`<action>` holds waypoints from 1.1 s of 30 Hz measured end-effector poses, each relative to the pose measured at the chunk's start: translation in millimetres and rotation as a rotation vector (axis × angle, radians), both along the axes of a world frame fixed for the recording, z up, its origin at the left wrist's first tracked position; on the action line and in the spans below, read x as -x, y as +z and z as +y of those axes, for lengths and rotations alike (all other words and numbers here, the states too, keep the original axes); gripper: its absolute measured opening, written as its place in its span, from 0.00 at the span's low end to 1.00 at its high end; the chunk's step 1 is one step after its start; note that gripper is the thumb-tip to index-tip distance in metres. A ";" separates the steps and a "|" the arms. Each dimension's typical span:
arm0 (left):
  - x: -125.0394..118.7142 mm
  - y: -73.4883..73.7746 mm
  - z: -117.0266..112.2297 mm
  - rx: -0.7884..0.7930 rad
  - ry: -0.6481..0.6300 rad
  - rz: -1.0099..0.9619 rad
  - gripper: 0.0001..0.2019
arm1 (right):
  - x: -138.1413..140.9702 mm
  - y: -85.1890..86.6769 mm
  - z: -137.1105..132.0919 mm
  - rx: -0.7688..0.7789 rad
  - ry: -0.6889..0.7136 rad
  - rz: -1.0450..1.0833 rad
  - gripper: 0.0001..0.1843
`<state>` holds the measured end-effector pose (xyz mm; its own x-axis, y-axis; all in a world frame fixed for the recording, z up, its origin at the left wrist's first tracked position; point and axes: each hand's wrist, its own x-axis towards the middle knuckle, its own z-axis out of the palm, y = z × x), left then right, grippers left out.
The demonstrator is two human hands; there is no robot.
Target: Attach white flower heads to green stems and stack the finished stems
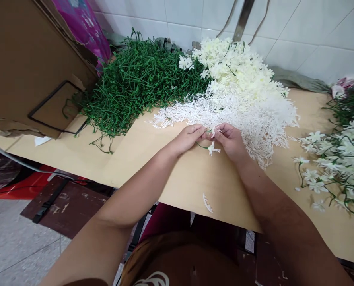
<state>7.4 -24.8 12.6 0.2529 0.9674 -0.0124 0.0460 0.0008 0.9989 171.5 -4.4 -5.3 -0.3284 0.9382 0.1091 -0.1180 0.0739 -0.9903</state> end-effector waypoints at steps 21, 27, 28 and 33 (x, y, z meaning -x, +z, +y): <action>-1.9 -6.3 2.3 -0.002 -0.023 -0.009 0.17 | 1.5 6.2 -2.2 0.044 0.049 -0.004 0.17; -1.2 -7.1 3.0 -0.103 -0.074 0.036 0.18 | 3.5 3.0 0.4 0.056 0.034 -0.012 0.13; -1.1 -6.7 2.8 -0.118 -0.070 0.047 0.18 | 4.1 3.0 0.8 0.065 0.030 -0.016 0.13; -0.3 -6.0 1.7 -0.152 -0.053 0.061 0.20 | 5.2 7.4 0.5 0.157 0.004 0.014 0.14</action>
